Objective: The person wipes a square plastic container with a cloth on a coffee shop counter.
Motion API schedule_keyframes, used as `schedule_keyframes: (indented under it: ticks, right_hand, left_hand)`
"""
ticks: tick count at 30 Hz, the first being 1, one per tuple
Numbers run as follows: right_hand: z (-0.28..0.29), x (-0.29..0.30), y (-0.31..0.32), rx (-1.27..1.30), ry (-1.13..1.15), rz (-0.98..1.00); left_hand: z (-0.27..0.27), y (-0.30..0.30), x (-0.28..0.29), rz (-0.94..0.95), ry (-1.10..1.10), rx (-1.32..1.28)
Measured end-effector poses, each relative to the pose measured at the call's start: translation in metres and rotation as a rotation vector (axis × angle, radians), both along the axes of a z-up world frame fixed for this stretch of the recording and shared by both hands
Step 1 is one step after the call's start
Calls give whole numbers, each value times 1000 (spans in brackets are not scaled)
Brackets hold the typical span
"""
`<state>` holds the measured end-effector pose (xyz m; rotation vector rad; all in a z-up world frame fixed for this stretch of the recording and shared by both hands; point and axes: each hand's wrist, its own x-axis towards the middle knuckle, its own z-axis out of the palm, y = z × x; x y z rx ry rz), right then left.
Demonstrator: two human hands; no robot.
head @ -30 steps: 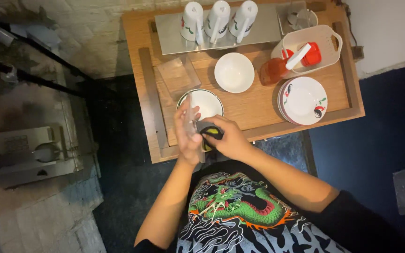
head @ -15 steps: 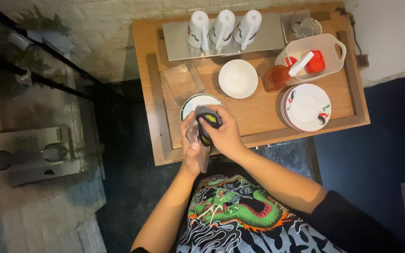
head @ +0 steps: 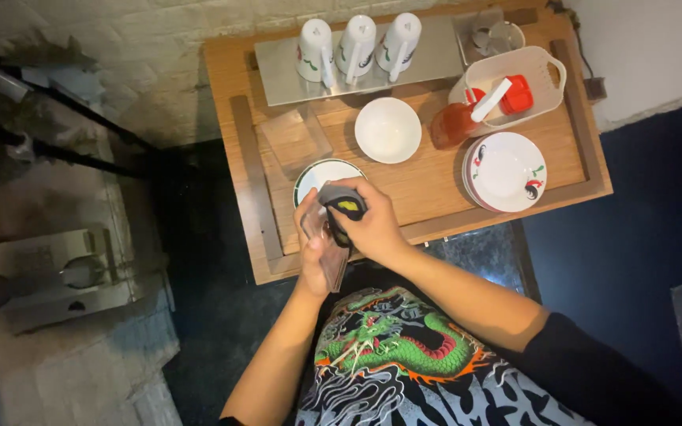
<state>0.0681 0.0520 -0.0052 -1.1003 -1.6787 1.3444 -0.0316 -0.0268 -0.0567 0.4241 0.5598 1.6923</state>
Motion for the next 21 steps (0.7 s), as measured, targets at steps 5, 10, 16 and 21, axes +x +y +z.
schedule_keyframes:
  ticks: [5, 10, 16, 21]
  right_hand:
    - [31, -1, -16, -4, 68, 93]
    - [48, 10, -23, 12, 79, 230]
    - [36, 21, -39, -29, -4, 406]
    - [15, 9, -7, -336, 181, -2]
  left_hand:
    - [-6, 3, -10, 25, 131, -35]
    - [11, 12, -19, -16, 105, -45]
    - [-16, 18, -26, 122, 8, -70]
    - [-8, 13, 3, -44, 159, -71]
